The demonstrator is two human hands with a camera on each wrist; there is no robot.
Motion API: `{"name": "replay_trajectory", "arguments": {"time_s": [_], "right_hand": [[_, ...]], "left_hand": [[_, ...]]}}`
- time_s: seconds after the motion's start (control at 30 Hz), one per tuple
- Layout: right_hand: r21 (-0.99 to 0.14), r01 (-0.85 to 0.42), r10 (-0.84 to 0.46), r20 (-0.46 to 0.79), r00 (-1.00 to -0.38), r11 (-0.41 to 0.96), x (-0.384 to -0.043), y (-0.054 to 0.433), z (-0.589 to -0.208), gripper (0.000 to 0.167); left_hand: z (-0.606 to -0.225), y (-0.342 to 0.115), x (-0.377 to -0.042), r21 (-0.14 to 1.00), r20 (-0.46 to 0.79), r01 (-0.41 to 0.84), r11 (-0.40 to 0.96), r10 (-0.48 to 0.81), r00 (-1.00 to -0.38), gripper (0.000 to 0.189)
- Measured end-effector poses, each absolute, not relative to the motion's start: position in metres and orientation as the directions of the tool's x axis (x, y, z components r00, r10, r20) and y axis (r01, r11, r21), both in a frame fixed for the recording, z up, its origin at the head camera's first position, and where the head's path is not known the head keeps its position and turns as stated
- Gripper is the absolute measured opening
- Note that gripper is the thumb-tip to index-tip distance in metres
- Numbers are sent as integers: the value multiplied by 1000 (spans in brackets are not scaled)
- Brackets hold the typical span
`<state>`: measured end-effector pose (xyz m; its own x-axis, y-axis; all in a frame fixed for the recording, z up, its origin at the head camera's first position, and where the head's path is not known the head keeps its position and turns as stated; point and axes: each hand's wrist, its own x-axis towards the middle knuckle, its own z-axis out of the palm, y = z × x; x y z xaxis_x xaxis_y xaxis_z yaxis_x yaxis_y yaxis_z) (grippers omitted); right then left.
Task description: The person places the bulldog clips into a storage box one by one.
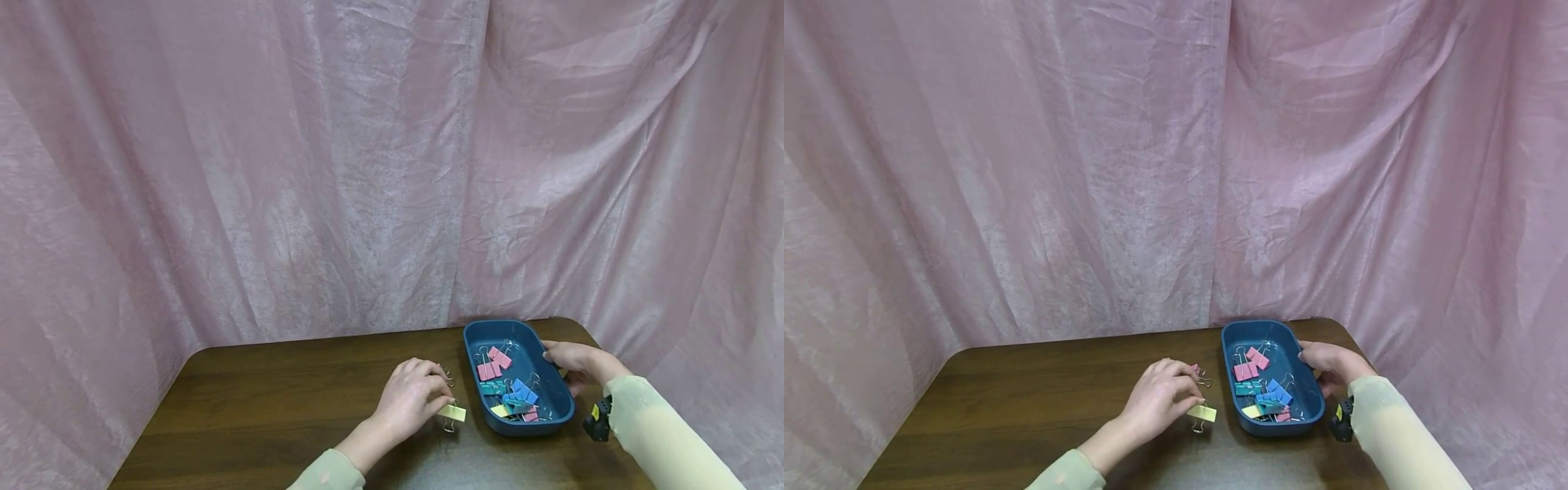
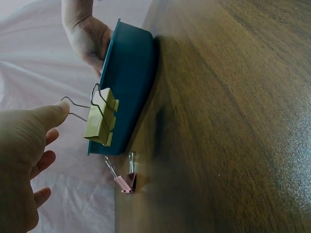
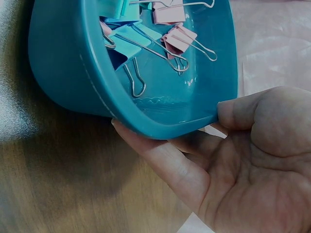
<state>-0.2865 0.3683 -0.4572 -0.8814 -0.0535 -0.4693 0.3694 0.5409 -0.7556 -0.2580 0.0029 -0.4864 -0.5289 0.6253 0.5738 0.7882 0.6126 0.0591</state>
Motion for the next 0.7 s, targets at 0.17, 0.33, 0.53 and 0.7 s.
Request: {"name": "replay_trajectory", "arguments": {"time_s": [0.17, 0.33, 0.53, 0.7], "right_hand": [[-754, 357, -56, -460, -886, 551, -285, 368, -456, 59], [-753, 360, -54, -462, -885, 551, -285, 367, -455, 59], [-750, 360, -54, -464, -884, 555, -285, 367, -456, 58], [-747, 362, -53, -467, -883, 558, -285, 368, -455, 59]], "left_hand": [[-484, 3, -258, 74, 584, 792, 606, 617, -527, 6], [-482, 3, -258, 83, 595, 798, 597, 613, -520, 6], [-479, 3, -258, 89, 602, 802, 590, 610, -515, 6], [-475, 4, -259, 103, 611, 808, 581, 604, -512, 6]]}}
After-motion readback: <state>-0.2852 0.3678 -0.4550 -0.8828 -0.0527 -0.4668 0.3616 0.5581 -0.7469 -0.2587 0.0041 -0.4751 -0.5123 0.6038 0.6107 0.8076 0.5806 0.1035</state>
